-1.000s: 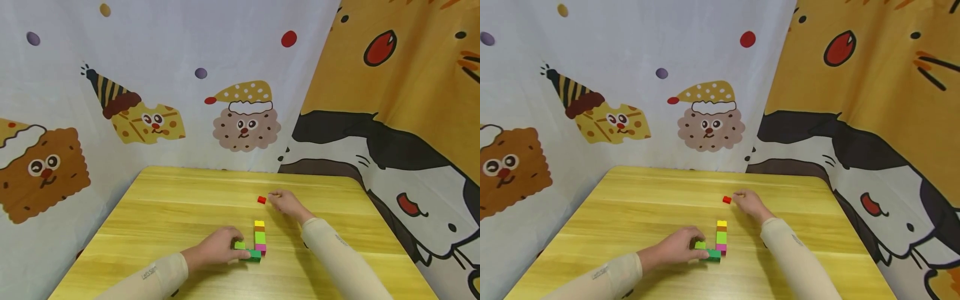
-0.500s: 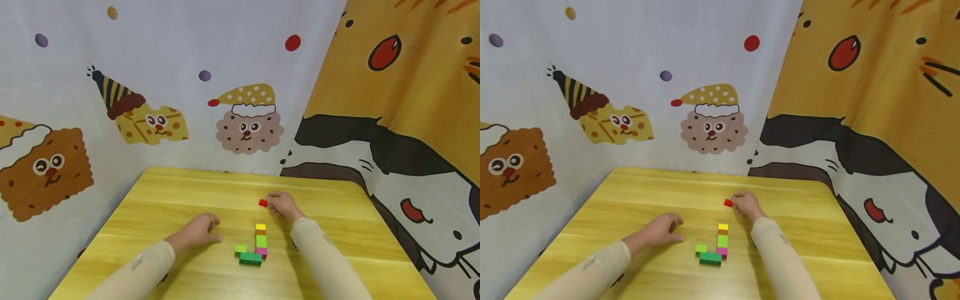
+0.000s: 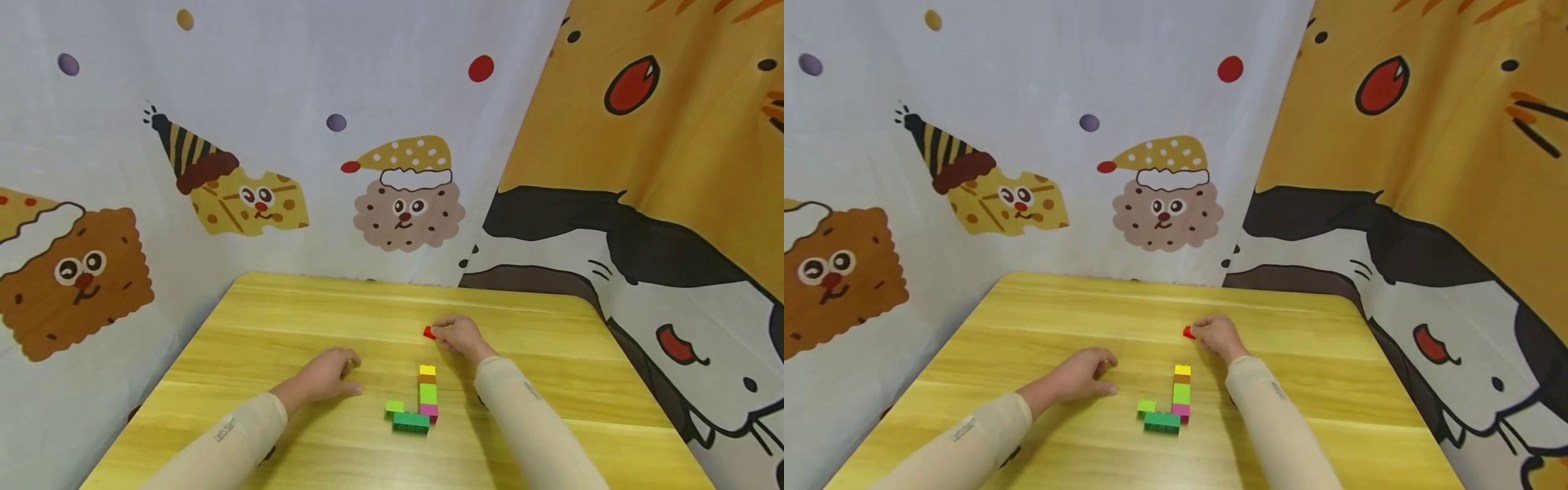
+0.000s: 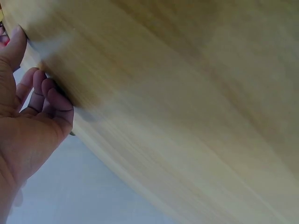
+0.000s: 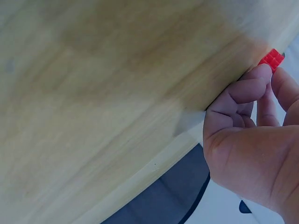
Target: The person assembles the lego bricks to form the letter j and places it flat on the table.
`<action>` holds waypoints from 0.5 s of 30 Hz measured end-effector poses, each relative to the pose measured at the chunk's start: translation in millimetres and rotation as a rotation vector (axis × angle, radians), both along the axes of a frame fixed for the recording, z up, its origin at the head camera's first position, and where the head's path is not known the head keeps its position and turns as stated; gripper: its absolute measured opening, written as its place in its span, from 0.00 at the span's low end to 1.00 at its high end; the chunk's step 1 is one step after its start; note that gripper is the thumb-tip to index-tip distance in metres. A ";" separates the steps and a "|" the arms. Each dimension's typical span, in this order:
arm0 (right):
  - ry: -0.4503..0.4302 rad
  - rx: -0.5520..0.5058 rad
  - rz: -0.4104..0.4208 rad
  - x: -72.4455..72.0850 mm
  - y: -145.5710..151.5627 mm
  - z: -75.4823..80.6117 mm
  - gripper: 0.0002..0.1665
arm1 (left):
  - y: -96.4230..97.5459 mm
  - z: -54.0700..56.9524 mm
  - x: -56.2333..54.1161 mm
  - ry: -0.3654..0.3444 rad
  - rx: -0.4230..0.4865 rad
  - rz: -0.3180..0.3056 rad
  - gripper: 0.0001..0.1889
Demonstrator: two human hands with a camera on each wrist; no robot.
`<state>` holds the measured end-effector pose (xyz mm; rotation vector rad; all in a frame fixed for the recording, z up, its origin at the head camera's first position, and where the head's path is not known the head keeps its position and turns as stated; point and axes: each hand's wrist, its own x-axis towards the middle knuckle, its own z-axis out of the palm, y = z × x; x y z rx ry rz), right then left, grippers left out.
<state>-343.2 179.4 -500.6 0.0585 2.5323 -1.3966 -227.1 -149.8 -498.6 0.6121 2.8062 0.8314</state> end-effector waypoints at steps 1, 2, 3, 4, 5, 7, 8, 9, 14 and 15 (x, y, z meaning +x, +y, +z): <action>0.008 0.020 0.019 0.8 0.4 -0.3 0.15 | 0.4 0.0 0.3 0.000 0.000 -0.001 0.27; 0.017 0.044 0.042 2.5 0.8 0.0 0.14 | 0.7 0.1 0.7 0.000 0.002 -0.002 0.27; 0.027 0.069 0.067 4.4 0.9 0.7 0.14 | 1.0 0.0 1.0 -0.001 0.005 -0.002 0.27; 0.043 0.099 0.097 6.9 1.1 1.6 0.13 | 1.1 0.2 1.4 0.000 0.005 -0.001 0.27; 0.065 0.132 0.130 9.7 1.4 2.7 0.13 | 1.3 0.7 1.9 -0.001 0.006 -0.001 0.27; 0.096 0.182 0.180 16.2 1.8 5.6 0.12 | 1.8 1.2 2.4 -0.009 0.011 0.001 0.27; 0.109 0.198 0.199 19.5 2.0 7.4 0.11 | 1.8 1.7 2.8 -0.011 0.015 0.003 0.27; 0.117 0.208 0.212 22.4 2.1 8.8 0.11 | 1.6 2.3 3.1 -0.013 0.018 0.006 0.27; 0.114 0.208 0.223 31.1 2.0 9.9 0.08 | 1.0 3.2 3.3 -0.021 0.024 0.018 0.27; 0.113 0.209 0.223 31.6 2.1 9.0 0.08 | 1.1 2.8 3.2 -0.022 0.025 0.017 0.27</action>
